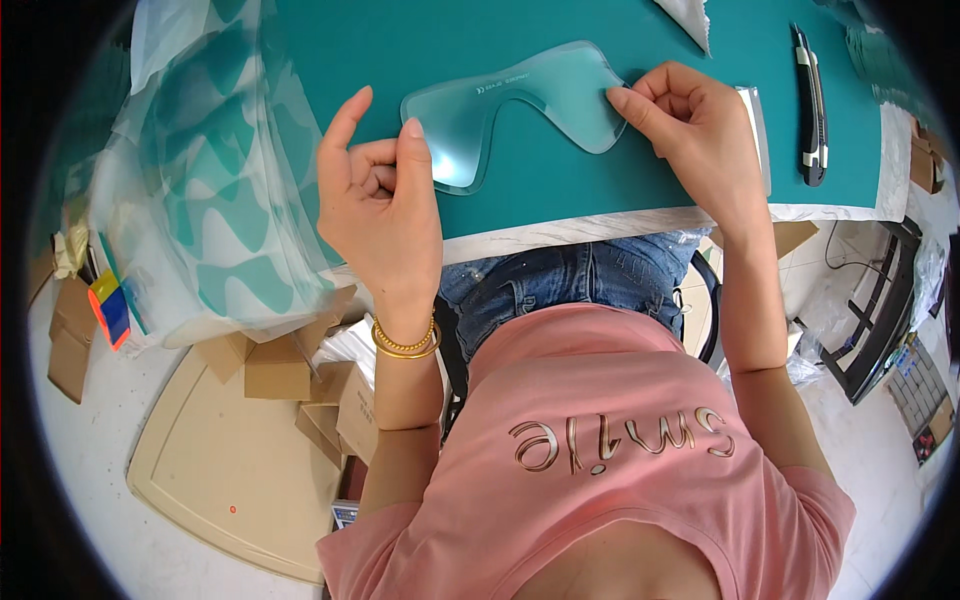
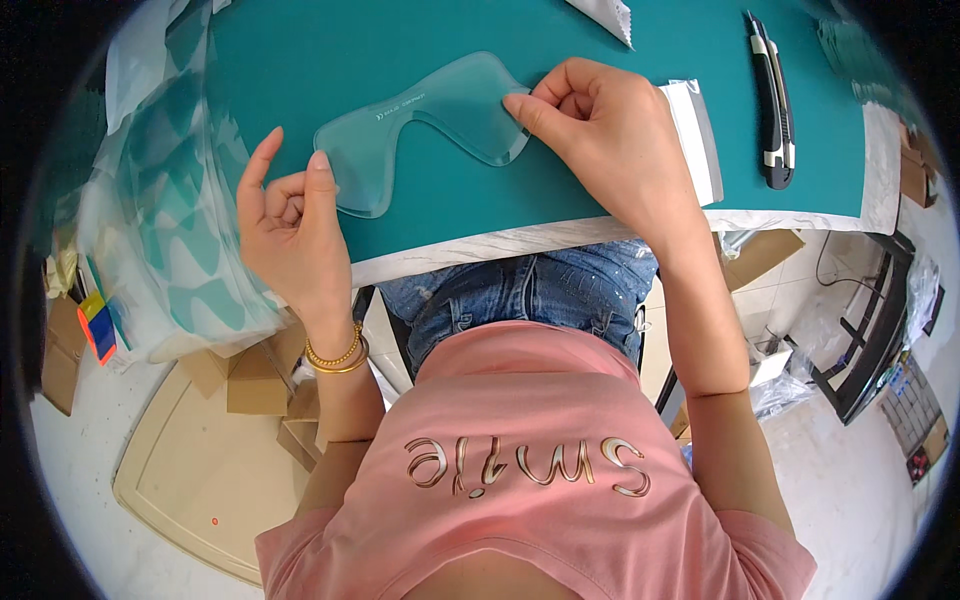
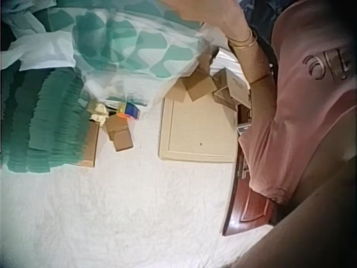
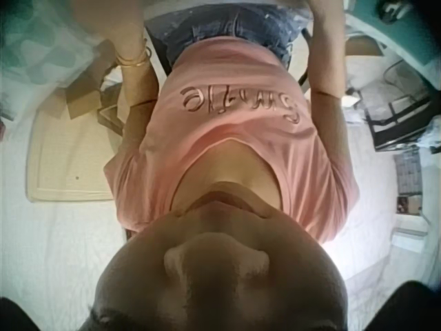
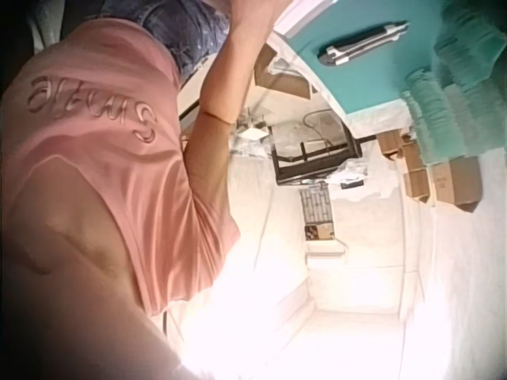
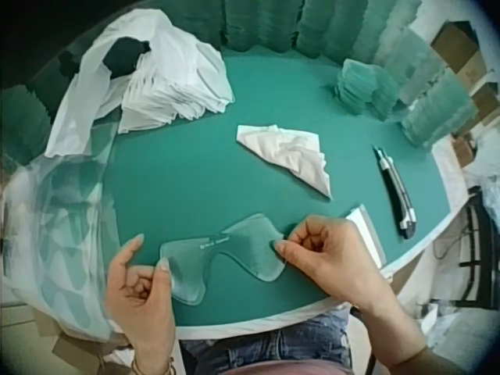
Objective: The person applies protective film onto goggle lenses, smoothing the film with a squeegee. The person wipes the lenses with a cloth and unwraps additional lenses from paper sheets to repeat the process.
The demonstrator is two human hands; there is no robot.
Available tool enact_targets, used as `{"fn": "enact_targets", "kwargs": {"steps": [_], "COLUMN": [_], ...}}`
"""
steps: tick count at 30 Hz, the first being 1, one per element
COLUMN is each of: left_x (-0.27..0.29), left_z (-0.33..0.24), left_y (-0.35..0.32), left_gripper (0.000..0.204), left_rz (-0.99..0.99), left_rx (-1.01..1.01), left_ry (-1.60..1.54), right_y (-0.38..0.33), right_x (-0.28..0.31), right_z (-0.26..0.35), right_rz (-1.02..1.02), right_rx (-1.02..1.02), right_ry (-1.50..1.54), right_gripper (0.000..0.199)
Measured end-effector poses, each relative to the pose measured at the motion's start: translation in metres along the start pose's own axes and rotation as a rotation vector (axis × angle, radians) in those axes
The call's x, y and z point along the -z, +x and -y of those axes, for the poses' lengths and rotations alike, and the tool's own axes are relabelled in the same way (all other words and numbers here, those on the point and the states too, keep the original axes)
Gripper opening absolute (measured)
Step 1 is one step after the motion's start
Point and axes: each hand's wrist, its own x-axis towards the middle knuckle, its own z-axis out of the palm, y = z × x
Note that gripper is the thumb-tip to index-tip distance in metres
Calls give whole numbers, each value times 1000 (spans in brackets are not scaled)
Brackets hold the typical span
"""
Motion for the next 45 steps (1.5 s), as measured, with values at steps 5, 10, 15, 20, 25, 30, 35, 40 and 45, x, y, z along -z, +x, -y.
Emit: {"fn": "enact_targets", "kwargs": {"steps": [5, 10, 15, 20, 25, 30, 35, 40, 45], "left_x": [0, -1, 1, 0, 1, 0, -2, -1, 6], "left_z": [-1, 0, -2, -2, -1, 1, 3, 2, -2], "left_y": [-1, -1, -3, 0, 0, -1, -1, -1, 1], "left_gripper": [37, 36, 35, 33, 30, 30, 30, 31, 32], "left_rz": [15, 10, 2, 8, 14, 21, 25, 26, 81], "left_rx": [2, 15, 28, 3, 4, -16, -20, -16, 18], "left_ry": [6, 30, 40, 55, 49, 45, 23, -11, -21], "right_y": [-2, -11, -34, -53, -52, -43, -26, -31, -35], "right_x": [-2, 7, 62, 75, 73, 42, -4, 10, 20], "right_z": [5, 14, -2, -32, -30, 16, 31, 18, 16], "right_rz": [-54, -91, -365, -245, -141, -162, -195, -273, -283], "right_rx": [-5, 86, -31, -213, -200, -118, 147, 114, 17], "right_ry": [-92, -164, -327, -620, -337, 45, -297, -330, -229], "right_gripper": [28, 28, 35, 46, 40, 31, 34, 40, 45]}}
